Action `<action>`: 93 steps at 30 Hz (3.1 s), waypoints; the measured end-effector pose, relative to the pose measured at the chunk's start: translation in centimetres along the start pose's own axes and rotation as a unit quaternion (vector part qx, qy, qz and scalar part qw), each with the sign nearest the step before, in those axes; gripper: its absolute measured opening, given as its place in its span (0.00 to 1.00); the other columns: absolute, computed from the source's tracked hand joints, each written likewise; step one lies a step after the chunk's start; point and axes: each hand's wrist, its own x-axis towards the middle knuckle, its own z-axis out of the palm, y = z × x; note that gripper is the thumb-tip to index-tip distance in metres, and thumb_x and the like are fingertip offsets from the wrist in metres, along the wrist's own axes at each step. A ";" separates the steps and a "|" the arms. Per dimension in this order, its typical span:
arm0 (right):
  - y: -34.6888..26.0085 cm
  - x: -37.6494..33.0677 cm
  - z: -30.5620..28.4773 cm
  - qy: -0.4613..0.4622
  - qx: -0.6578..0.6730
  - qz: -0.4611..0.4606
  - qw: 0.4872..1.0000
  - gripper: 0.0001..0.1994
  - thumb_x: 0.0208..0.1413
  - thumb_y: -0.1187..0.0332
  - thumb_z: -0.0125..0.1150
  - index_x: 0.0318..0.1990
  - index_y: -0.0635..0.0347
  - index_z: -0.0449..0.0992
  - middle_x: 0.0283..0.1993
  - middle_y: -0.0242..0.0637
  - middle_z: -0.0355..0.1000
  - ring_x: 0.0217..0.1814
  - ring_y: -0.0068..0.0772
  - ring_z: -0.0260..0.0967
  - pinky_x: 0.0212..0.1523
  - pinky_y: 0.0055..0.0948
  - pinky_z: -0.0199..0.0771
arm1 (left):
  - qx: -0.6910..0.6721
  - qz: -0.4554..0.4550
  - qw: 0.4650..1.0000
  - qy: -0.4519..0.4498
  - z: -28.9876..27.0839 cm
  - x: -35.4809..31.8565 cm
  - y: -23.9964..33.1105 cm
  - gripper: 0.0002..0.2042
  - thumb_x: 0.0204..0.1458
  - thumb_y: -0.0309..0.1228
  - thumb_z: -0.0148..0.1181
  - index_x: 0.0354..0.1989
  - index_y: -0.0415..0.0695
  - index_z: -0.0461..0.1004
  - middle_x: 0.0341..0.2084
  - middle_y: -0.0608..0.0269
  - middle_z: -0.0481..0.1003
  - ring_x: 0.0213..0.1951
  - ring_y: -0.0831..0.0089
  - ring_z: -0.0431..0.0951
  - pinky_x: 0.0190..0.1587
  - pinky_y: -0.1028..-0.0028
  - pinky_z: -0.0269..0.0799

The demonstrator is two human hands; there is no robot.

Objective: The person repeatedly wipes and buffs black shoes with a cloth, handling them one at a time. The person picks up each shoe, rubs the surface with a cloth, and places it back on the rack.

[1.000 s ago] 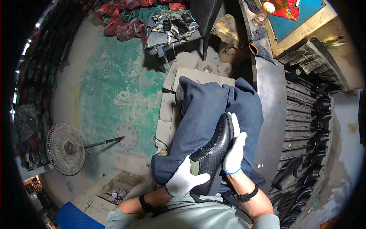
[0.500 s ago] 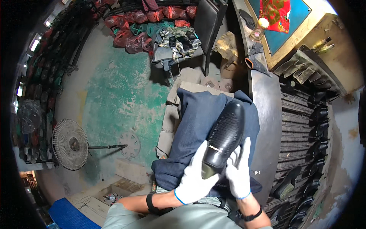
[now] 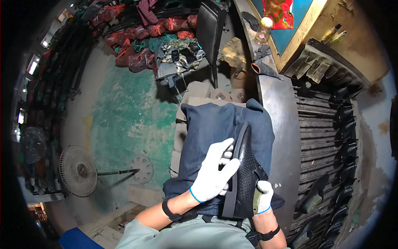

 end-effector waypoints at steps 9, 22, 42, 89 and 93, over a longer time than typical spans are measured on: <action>0.4 -0.2 -1.8 0.022 -0.037 0.024 0.999 0.44 0.55 0.64 0.70 0.78 0.75 0.62 0.72 0.64 0.72 0.67 0.64 0.79 0.70 0.58 0.84 | 0.041 -0.056 0.998 0.001 -0.2 1.6 -1.0 0.25 0.67 0.32 0.70 0.71 0.40 0.75 0.47 0.66 0.75 0.39 0.83 0.71 0.45 0.78 0.72; 1.2 0.5 -7.0 -0.068 0.110 0.168 0.977 0.52 0.55 0.46 0.65 0.79 0.81 0.58 0.72 0.77 0.68 0.71 0.84 0.71 0.76 0.70 0.71 | -0.071 0.170 0.983 -0.009 1.5 4.9 -8.0 0.35 0.81 0.50 0.37 0.86 0.36 0.51 0.86 0.50 0.53 0.86 0.57 0.51 0.85 0.64 0.43; -0.5 3.0 -4.6 0.078 0.102 0.109 0.986 0.34 0.66 0.58 0.57 0.75 0.70 0.69 0.71 0.58 0.76 0.67 0.56 0.81 0.70 0.53 0.82 | 0.054 0.130 0.990 0.023 2.0 7.2 -8.8 0.26 0.78 0.29 0.47 0.81 0.35 0.63 0.81 0.50 0.64 0.78 0.64 0.67 0.78 0.69 0.58; 0.4 1.8 2.5 0.089 -0.646 -0.319 0.687 0.55 0.47 0.71 0.83 0.82 0.73 0.55 0.58 0.48 0.81 0.53 0.39 0.84 0.57 0.37 0.85 | -0.053 0.117 0.982 -0.135 -1.4 10.9 2.7 0.44 0.58 0.33 0.78 0.81 0.37 0.61 0.75 0.51 0.71 0.74 0.62 0.71 0.78 0.61 0.64; -0.2 1.6 2.2 0.150 -0.706 -0.309 0.619 0.51 0.47 0.69 0.83 0.78 0.73 0.62 0.54 0.56 0.82 0.51 0.56 0.85 0.54 0.44 0.85 | -0.008 0.137 0.976 -0.171 0.2 12.5 4.0 0.31 0.56 0.28 0.77 0.69 0.38 0.75 0.60 0.52 0.83 0.60 0.62 0.84 0.66 0.62 0.80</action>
